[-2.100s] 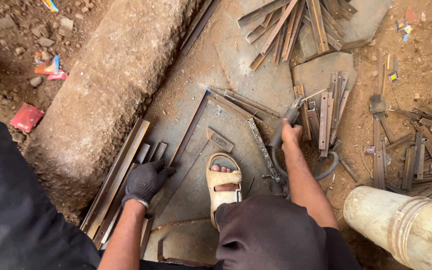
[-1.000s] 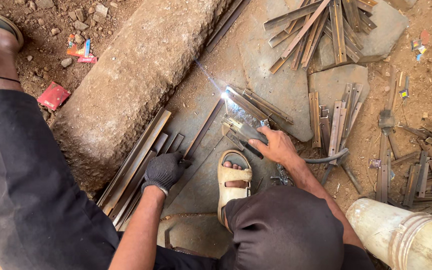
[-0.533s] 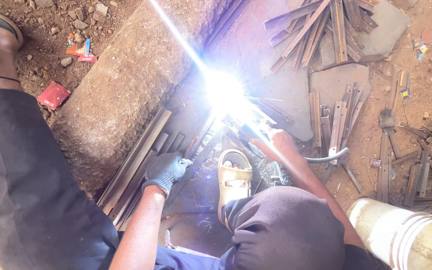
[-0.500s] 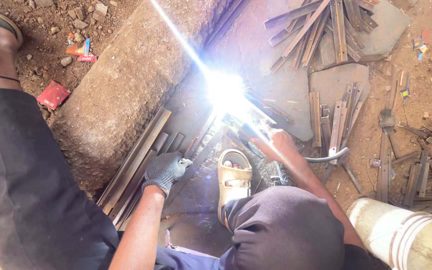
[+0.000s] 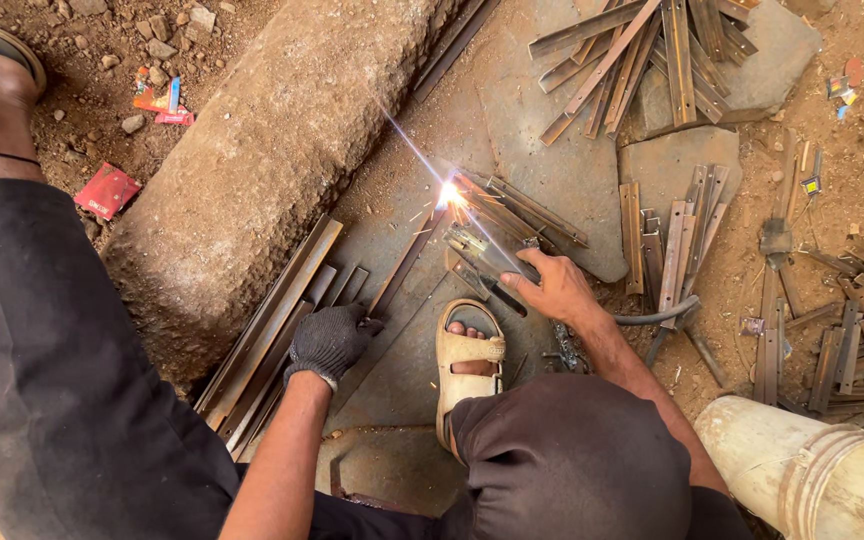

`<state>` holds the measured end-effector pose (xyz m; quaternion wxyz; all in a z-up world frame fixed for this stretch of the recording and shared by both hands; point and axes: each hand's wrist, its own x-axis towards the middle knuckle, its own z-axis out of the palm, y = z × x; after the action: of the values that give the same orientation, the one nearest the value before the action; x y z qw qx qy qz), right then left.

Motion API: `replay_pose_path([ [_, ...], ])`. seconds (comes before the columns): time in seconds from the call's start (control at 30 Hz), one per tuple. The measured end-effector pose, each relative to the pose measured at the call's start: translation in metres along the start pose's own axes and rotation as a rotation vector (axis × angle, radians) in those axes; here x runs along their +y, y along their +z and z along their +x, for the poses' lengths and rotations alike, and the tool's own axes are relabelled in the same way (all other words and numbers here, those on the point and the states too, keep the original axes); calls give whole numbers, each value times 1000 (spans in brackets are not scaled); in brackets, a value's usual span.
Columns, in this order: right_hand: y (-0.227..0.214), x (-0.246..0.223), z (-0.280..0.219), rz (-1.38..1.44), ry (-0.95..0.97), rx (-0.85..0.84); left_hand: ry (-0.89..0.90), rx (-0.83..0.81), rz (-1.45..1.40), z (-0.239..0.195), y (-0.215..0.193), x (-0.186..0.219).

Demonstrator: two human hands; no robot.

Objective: The person sits on the ground and uses a welding torch to join metal bars into a rectangular frame. They repeatedly pick up metal pieces, position them against the frame, weld the joints, and then move the finished frame aside to continue working.

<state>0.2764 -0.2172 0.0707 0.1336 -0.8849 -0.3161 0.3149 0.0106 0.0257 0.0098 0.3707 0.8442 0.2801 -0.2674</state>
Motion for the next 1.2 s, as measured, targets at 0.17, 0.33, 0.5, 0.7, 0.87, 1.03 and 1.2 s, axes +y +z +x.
replay_pose_path([
  [0.17,1,3,0,14,-20,20,-4,7,47,-1,1,2],
  [0.33,3,3,2,52,7,4,21,19,47,-1,-1,0],
  [0.5,2,4,1,53,10,1,-37,-37,-10,0,-4,4],
  [0.7,7,4,5,5,-6,40,-18,-46,16,-1,-6,5],
  [0.87,14,9,-20,68,-60,269,25,44,46,-1,1,3],
  [1.03,13,59,-78,48,171,476,70,74,-55,-2,5,-2],
  [1.2,27,152,-124,95,666,422,80,77,31,-6,2,2],
])
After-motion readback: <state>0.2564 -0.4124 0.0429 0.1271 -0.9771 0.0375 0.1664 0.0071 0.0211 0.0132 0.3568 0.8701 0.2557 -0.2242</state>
